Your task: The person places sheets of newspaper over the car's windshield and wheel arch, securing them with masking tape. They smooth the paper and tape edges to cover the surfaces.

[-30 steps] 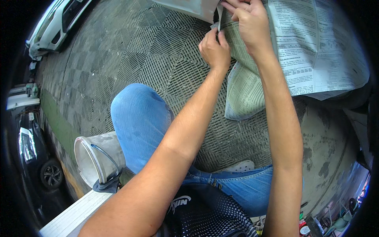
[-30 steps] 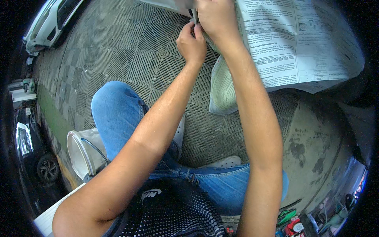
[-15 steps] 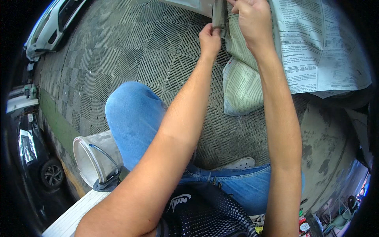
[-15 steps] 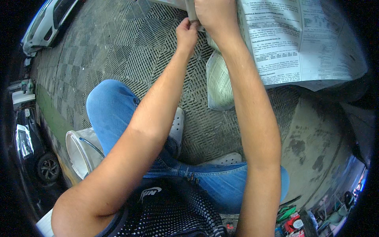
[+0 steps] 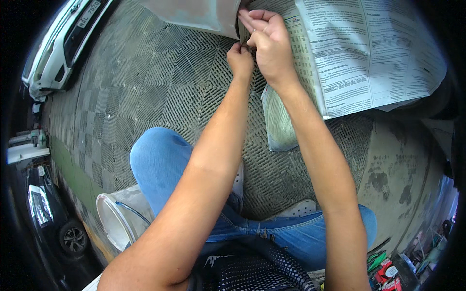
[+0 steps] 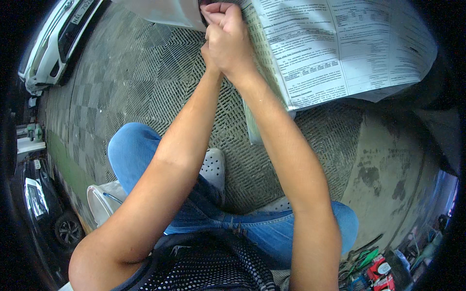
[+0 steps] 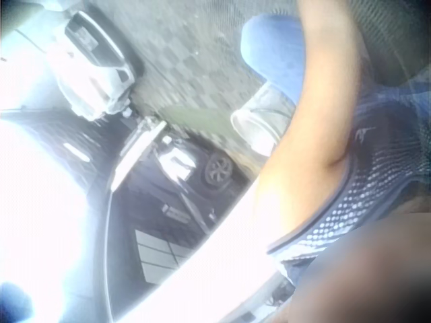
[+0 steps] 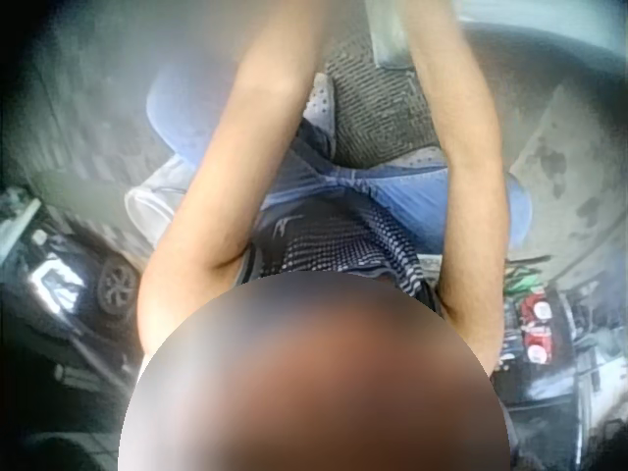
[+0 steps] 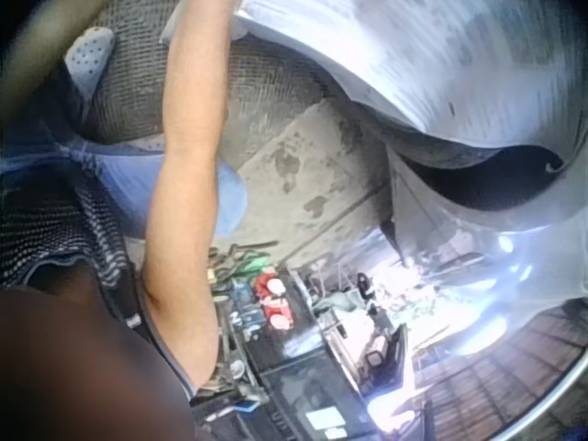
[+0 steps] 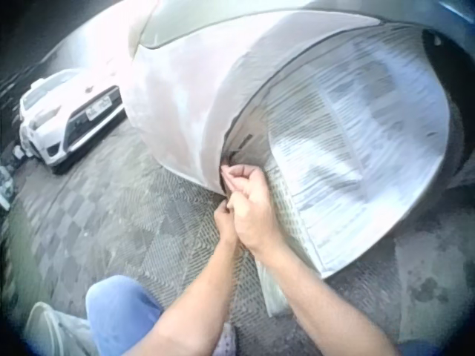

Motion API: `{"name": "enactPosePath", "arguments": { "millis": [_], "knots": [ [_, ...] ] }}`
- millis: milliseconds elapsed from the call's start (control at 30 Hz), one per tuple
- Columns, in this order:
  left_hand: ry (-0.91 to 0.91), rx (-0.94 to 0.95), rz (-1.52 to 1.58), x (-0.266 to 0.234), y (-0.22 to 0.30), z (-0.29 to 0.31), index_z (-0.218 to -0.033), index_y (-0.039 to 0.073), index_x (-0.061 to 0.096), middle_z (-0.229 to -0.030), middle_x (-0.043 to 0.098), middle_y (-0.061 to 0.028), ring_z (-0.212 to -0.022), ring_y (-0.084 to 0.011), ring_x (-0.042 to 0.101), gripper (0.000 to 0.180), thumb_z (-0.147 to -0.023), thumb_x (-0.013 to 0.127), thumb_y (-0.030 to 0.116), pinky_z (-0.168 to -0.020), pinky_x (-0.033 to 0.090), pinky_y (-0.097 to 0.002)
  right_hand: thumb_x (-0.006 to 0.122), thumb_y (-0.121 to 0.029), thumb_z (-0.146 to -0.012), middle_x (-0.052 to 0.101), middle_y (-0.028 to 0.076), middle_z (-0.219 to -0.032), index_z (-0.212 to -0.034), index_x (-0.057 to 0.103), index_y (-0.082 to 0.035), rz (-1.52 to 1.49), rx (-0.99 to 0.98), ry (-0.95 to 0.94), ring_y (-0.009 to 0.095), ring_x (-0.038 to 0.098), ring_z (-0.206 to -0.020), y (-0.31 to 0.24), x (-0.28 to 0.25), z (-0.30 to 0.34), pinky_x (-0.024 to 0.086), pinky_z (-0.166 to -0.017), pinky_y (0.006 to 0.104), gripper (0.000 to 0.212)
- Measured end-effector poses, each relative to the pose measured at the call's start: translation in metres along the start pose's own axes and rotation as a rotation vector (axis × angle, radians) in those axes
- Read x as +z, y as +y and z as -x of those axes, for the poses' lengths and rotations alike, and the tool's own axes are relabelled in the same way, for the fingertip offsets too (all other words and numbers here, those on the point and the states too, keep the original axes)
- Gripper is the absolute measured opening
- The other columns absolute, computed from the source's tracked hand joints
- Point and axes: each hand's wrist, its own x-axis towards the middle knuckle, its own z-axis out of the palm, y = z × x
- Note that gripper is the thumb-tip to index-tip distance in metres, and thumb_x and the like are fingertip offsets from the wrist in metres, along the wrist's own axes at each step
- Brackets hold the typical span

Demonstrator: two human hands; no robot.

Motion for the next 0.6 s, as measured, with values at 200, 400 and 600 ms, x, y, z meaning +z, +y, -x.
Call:
{"name": "enactPosePath", "arguments": {
  "millis": [200,400,600],
  "knots": [
    [-0.094,-0.203,0.328,-0.001,-0.012,-0.016,-0.107,-0.009,0.071,-0.096,0.075,-0.0163,-0.086,-0.0188,0.067,0.022,-0.099,0.061,0.008,-0.078,0.053,-0.0365,0.043,0.009,-0.08,0.049,0.036,-0.149,-0.129,0.036,0.012,0.035,0.004,-0.018,0.037,0.046,-0.147,0.002,-0.004,0.005,0.035,-0.121,0.0374,0.049],
    [-0.164,-0.239,0.483,0.001,-0.035,-0.029,-0.097,-0.009,0.071,-0.094,0.073,-0.0123,-0.083,-0.018,0.065,0.021,-0.097,0.065,0.011,-0.074,0.052,-0.0352,0.043,0.008,-0.082,0.047,0.035,-0.152,-0.129,0.037,0.012,0.128,-0.003,0.022,0.033,0.048,-0.144,0.016,0.008,0.013,0.037,-0.119,0.0366,0.048],
    [-0.168,-0.199,0.319,0.0,-0.02,-0.014,-0.092,-0.005,0.071,-0.094,0.073,-0.0086,-0.08,-0.0145,0.064,0.016,-0.094,0.065,0.009,-0.07,0.052,-0.0323,0.045,0.003,-0.086,0.054,0.031,-0.146,-0.132,0.038,0.011,0.255,-0.032,0.053,0.029,0.054,-0.136,0.038,0.008,0.018,0.044,-0.111,0.0356,0.048]
  ]
}}
